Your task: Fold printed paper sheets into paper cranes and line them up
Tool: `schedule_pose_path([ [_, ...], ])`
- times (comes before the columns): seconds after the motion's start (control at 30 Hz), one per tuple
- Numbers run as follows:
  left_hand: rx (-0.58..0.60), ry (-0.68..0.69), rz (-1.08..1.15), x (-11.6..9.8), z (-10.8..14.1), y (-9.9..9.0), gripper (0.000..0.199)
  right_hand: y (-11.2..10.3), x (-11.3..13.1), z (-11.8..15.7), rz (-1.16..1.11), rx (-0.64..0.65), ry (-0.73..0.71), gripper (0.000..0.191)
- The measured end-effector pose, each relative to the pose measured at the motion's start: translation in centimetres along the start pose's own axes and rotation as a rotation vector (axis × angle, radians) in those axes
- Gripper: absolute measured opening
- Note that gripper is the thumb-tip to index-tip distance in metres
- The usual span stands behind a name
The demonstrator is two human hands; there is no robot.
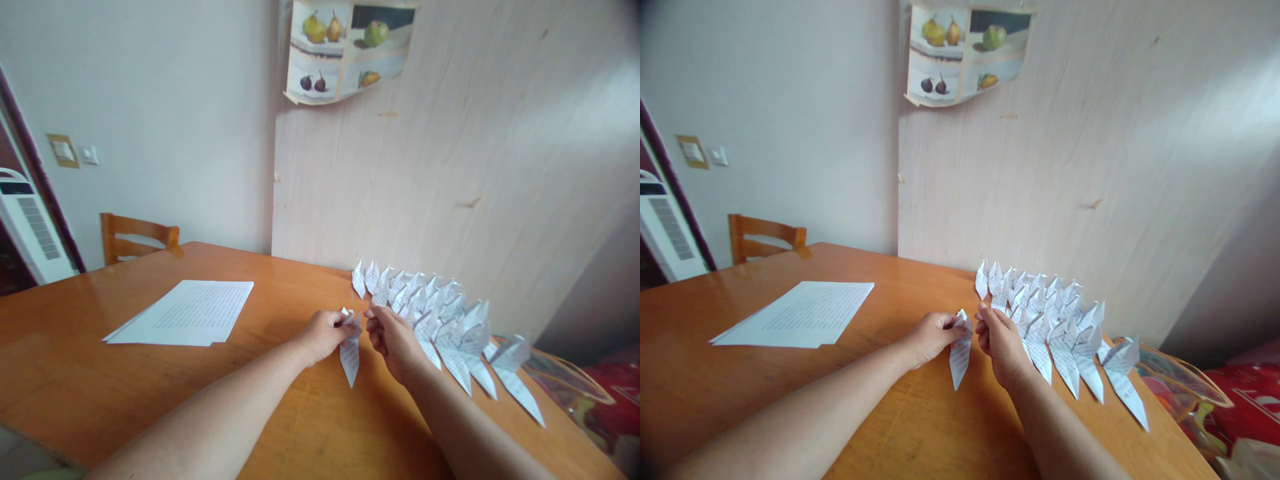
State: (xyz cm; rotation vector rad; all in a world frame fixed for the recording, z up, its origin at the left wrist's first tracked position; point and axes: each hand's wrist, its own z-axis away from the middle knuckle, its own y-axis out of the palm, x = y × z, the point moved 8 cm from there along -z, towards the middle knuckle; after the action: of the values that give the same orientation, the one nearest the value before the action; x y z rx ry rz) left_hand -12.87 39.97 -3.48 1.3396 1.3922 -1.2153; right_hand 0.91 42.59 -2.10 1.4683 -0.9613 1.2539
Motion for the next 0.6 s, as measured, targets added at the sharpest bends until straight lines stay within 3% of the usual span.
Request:
schedule_pose_path([
  [0.33,-0.003,-0.004,0.033,0.40,-0.14,-0.10,0.035,1.11,1.24,0.52,0.272,0.054,-0.232,0.030],
  [0.6,0.003,0.007,0.049,0.21,-0.05,0.01,0.035,0.84,0.93,0.24,0.373,0.032,-0.254,0.028],
])
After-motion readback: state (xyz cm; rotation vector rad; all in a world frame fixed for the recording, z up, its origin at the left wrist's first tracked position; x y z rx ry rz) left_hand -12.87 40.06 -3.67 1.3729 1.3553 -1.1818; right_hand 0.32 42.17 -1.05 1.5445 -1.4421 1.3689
